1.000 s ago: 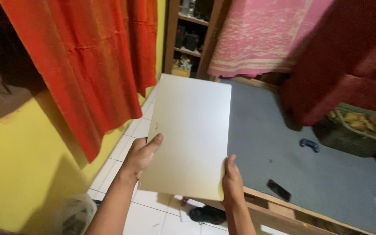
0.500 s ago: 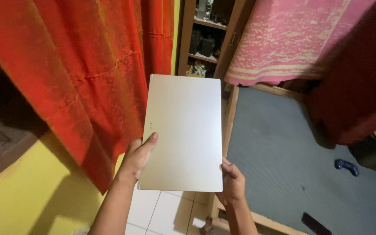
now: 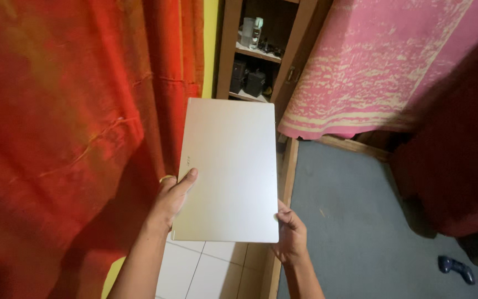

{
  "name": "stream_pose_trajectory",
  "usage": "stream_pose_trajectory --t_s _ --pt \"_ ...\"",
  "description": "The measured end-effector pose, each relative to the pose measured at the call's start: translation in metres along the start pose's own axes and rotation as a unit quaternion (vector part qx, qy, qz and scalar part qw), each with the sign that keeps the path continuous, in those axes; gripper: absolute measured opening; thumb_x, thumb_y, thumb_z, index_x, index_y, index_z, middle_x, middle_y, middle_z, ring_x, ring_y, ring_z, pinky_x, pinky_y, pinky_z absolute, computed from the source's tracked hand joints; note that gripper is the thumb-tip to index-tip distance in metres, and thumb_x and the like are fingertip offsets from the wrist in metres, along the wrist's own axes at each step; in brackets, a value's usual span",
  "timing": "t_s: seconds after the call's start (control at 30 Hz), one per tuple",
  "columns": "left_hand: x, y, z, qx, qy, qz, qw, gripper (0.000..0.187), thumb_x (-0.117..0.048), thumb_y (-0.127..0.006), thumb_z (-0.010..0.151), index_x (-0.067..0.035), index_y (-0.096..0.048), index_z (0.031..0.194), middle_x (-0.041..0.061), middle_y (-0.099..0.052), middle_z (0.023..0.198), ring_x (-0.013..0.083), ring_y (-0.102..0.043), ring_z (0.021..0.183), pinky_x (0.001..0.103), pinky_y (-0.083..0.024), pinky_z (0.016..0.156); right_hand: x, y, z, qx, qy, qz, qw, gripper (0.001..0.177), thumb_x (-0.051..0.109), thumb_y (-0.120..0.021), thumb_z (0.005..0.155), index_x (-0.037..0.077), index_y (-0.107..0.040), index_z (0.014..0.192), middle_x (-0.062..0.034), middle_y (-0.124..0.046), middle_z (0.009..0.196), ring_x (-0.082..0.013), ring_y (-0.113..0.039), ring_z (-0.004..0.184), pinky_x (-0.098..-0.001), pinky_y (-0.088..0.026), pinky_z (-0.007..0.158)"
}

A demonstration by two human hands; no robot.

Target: The person removes several items from a backpack on a floral table, including a small box, a water bottle, a laptop, a charger, and a cable. They place each item into a wooden cabinet shelf one by one. The person then returns to the backpack and removes two white plugs, placing them in the cabinet as well.

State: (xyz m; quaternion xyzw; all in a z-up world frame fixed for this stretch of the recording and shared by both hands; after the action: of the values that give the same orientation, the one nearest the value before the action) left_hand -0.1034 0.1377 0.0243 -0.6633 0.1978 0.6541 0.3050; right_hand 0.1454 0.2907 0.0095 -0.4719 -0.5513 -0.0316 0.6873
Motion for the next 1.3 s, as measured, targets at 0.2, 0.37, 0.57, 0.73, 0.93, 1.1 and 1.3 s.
stream_pose_trajectory --t_s 0.2,0.37,0.57,0.73,0.93,1.1,1.3 --pt "-0.009 -0.032 0.101 0.017 0.016 -0.006 1.000 0.049 -0.053 -0.068 0.086 -0.006 -0.070 0.074 -0.005 -0.059 0.065 0.0062 -0.052 0.059 0.027 -0.047 0.054 0.036 -0.008 0.099 -0.002 0.043 -0.083 0.996 0.060 0.041 -0.057 0.096 -0.005 -0.060 0.134 -0.0194 -0.070 0.108 -0.0285 -0.067 0.097 -0.0426 -0.057 0.079" --pt "0.005 -0.045 0.199 0.013 0.019 0.053 0.998 0.060 -0.055 -0.071 0.093 -0.004 -0.050 0.072 -0.002 -0.042 0.065 0.0110 -0.037 0.059 0.032 -0.034 0.050 0.051 -0.008 0.188 0.013 0.081 -0.174 0.981 0.054 0.025 -0.072 0.090 -0.003 -0.057 0.134 -0.0146 -0.070 0.111 -0.0214 -0.066 0.102 -0.0377 -0.055 0.092" --pt "0.008 -0.064 0.356 0.036 -0.025 0.025 0.999 0.049 -0.052 -0.070 0.091 -0.007 -0.062 0.074 -0.005 -0.050 0.067 0.0078 -0.044 0.060 0.028 -0.038 0.052 0.077 -0.019 0.324 0.002 0.109 -0.198 0.974 0.054 0.023 -0.071 0.089 -0.005 -0.056 0.133 -0.0164 -0.072 0.116 -0.0220 -0.068 0.107 -0.0380 -0.053 0.097" --pt "-0.037 -0.094 0.473 0.109 -0.048 -0.049 0.992 0.039 -0.042 -0.072 0.091 -0.004 -0.067 0.081 -0.004 -0.059 0.071 0.0082 -0.052 0.063 0.029 -0.044 0.057 0.116 -0.039 0.430 -0.005 0.148 -0.170 0.974 0.053 0.021 -0.069 0.089 -0.005 -0.057 0.133 -0.0158 -0.073 0.115 -0.0228 -0.067 0.107 -0.0387 -0.053 0.095" --pt "-0.078 -0.138 0.577 0.178 -0.018 -0.067 0.982 0.045 -0.030 -0.069 0.088 -0.001 -0.065 0.121 0.008 -0.074 0.105 0.0168 -0.069 0.095 0.032 -0.055 0.082 0.161 -0.036 0.548 -0.035 0.180 -0.188 0.965 0.048 0.023 -0.070 0.090 -0.009 -0.063 0.126 -0.0179 -0.075 0.107 -0.0236 -0.069 0.102 -0.0384 -0.053 0.093" --pt "-0.086 -0.183 0.659 0.213 -0.025 -0.092 0.972 0.063 -0.024 -0.069 0.086 -0.002 -0.051 0.142 0.013 -0.069 0.129 0.0227 -0.066 0.116 0.035 -0.052 0.095 0.192 -0.014 0.651 -0.047 0.182 -0.150 0.971 0.048 0.022 -0.071 0.086 -0.009 -0.063 0.122 -0.0153 -0.074 0.103 -0.0245 -0.068 0.097 -0.0383 -0.054 0.087" --pt "-0.070 -0.241 0.792 0.199 0.010 -0.136 0.970 0.065 -0.025 -0.066 0.087 -0.008 -0.045 0.145 0.017 -0.065 0.133 0.0259 -0.063 0.119 0.041 -0.052 0.096 0.243 0.022 0.789 0.037 0.233 -0.114 0.965 0.049 0.021 -0.070 0.093 -0.012 -0.062 0.128 -0.0088 -0.068 0.100 -0.0149 -0.061 0.089 -0.0307 -0.051 0.081"
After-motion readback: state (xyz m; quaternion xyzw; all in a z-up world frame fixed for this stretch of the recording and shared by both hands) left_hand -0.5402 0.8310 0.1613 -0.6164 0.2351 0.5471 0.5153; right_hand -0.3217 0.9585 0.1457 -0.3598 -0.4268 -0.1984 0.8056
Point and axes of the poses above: each hand's wrist, its own z-axis towards the middle knuckle, its own y-axis out of the back of the hand, x = y × z, the point moved 6 cm from there along z, towards the middle knuckle
